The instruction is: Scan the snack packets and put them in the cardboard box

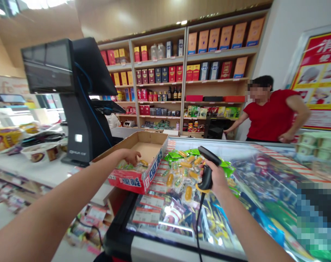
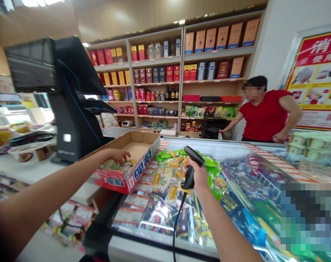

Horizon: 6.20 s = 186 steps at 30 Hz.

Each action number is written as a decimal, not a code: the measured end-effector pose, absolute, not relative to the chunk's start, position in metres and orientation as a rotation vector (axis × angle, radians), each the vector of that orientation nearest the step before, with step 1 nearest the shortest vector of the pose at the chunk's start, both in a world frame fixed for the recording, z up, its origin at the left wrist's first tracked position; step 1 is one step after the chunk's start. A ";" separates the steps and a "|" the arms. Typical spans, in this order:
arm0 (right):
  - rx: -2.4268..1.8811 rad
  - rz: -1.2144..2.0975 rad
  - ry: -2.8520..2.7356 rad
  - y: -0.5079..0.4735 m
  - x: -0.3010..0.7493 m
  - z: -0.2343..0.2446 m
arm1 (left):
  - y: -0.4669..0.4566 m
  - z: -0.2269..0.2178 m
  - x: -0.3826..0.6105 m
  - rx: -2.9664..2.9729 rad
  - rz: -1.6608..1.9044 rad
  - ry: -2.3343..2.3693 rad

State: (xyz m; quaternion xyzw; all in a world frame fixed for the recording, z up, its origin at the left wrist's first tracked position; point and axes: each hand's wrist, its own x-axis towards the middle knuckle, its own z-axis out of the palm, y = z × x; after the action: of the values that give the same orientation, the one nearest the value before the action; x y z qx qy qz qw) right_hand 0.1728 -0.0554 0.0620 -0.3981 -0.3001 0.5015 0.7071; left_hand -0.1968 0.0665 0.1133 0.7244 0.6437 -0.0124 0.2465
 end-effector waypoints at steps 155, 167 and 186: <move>-0.952 1.150 -0.891 -0.067 0.164 0.067 | -0.014 0.043 -0.015 1.229 1.369 0.788; -1.066 1.170 -1.320 -0.076 0.152 0.060 | -0.005 0.031 -0.018 1.177 1.575 0.731; -1.075 1.200 -1.370 -0.074 0.154 0.056 | 0.004 0.022 -0.019 1.336 1.683 0.742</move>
State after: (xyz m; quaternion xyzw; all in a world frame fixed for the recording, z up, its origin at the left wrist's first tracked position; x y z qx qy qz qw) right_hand 0.1545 -0.0737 0.0555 -0.4426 -0.5644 0.4943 0.4911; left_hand -0.0193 0.0043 0.0219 0.5333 0.2960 0.6717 0.4206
